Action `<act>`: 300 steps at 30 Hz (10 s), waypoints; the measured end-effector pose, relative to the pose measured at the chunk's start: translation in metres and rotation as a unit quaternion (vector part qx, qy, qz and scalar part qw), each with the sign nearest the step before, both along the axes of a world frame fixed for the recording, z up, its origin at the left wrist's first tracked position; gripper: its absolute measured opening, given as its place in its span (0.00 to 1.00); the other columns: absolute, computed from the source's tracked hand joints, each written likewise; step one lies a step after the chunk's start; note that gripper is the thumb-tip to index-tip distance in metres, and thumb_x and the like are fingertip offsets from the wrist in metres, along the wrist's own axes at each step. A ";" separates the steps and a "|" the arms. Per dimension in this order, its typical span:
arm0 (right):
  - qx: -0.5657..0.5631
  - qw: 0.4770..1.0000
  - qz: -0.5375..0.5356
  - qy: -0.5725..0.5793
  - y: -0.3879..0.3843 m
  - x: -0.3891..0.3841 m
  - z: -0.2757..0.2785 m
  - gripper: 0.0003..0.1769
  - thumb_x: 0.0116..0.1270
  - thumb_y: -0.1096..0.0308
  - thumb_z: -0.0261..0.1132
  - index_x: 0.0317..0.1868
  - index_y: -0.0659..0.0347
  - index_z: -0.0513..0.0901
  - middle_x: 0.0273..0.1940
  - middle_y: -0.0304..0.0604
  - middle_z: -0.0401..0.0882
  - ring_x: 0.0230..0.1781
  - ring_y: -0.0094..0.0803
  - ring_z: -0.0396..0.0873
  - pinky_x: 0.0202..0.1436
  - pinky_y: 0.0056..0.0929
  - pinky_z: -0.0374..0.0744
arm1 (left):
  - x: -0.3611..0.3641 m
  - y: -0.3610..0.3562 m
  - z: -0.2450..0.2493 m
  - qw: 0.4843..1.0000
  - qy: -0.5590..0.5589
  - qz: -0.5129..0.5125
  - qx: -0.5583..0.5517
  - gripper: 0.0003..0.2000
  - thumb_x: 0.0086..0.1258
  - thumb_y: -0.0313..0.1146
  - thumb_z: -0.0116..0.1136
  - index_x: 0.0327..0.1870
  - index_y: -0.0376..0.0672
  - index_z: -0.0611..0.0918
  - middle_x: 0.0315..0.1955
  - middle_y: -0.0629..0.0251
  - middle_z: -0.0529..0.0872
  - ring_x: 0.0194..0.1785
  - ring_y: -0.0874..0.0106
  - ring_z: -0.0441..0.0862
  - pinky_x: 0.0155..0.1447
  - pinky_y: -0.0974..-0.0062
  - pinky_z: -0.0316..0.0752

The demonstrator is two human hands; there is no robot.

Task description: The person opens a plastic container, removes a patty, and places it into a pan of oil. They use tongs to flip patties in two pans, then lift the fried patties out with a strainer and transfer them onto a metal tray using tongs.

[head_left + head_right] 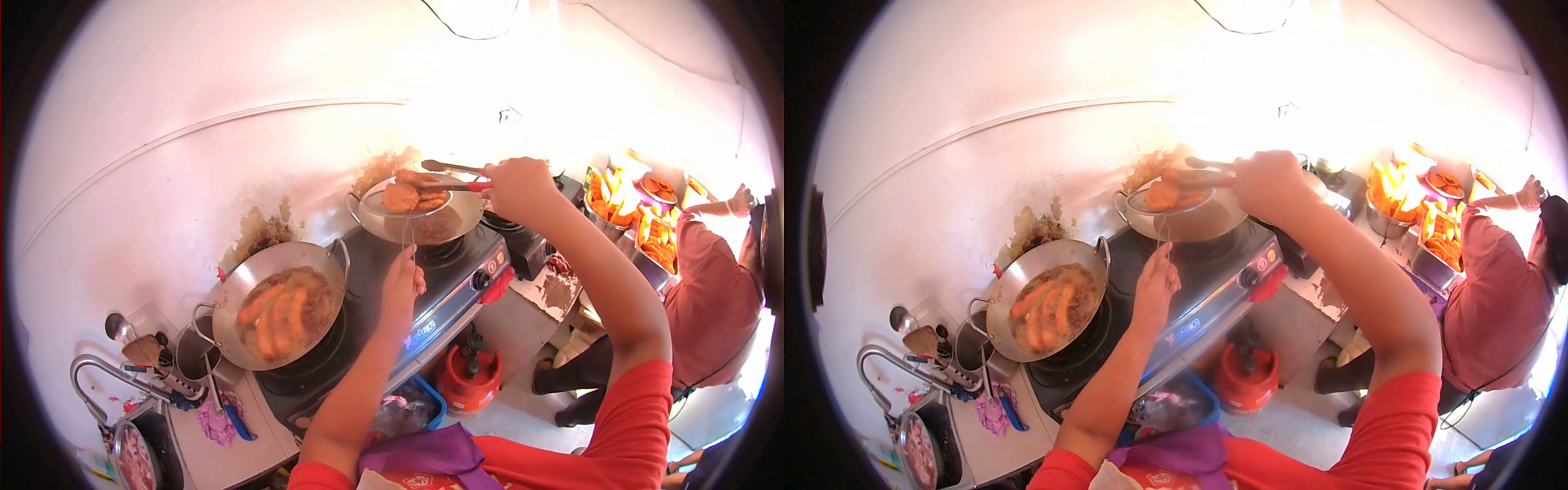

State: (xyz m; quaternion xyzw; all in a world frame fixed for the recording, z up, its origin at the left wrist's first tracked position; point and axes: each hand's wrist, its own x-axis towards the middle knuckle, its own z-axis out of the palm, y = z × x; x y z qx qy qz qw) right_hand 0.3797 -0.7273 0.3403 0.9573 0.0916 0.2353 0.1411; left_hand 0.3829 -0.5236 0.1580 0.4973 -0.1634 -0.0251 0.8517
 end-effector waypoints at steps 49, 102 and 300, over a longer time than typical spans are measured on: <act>0.213 0.773 0.566 -0.192 0.202 -0.059 -0.011 0.13 0.49 0.68 0.62 0.37 0.57 0.81 0.37 0.45 0.80 0.38 0.38 0.80 0.38 0.34 0.80 | -0.001 0.016 -0.036 0.998 -0.036 -0.009 -0.048 0.21 0.76 0.40 0.44 0.63 0.38 0.67 0.23 0.72 0.70 0.25 0.82 0.66 0.30 0.85 0.63; 0.489 0.834 -0.001 0.255 0.057 -0.241 -0.464 0.25 0.59 0.66 0.62 0.58 0.56 0.71 0.40 0.47 0.82 0.34 0.42 0.82 0.41 0.38 0.80 | -0.031 0.037 0.023 0.996 0.008 -0.073 -0.046 0.19 0.74 0.39 0.47 0.61 0.38 0.68 0.22 0.74 0.64 0.27 0.80 0.62 0.35 0.82 0.62; 0.809 0.010 -0.583 0.069 0.386 -1.175 -0.353 0.37 0.55 0.79 0.61 0.65 0.71 0.56 0.53 0.62 0.73 0.41 0.52 0.82 0.43 0.46 0.85 | -0.650 -0.003 -0.066 0.408 -0.188 -0.813 0.370 0.19 0.73 0.36 0.48 0.60 0.36 0.73 0.23 0.77 0.69 0.27 0.85 0.66 0.32 0.86 0.63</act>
